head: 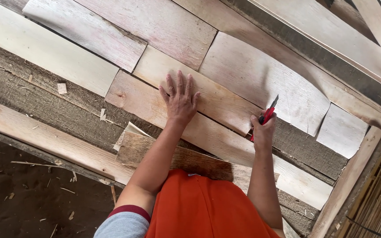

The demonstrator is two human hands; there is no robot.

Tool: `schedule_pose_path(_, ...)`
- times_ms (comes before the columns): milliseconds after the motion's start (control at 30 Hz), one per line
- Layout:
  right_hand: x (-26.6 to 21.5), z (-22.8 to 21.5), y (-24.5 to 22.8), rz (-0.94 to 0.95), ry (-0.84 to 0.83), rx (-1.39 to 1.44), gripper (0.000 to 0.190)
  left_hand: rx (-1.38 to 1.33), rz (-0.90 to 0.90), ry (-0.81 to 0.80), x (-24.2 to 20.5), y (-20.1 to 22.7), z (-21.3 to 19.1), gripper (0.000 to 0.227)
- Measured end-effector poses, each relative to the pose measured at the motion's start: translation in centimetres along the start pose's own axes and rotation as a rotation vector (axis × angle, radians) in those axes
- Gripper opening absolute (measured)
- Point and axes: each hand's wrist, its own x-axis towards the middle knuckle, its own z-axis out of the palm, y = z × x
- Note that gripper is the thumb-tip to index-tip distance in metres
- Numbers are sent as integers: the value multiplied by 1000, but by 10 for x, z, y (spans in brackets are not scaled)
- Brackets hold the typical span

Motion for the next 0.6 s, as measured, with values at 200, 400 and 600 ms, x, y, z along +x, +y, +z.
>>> schedule_pose_path(200,-4,1,-11,10,-21,14,37,0,8,17,0,-1,1,68)
schedule_pose_path(400,-3,0,-7,-1,-32,22,37,3,8,21,0,-1,0,68)
schedule_pose_path(600,3,-2,2,-24,-16,-14,37,6,8,11,1,-2,5,69)
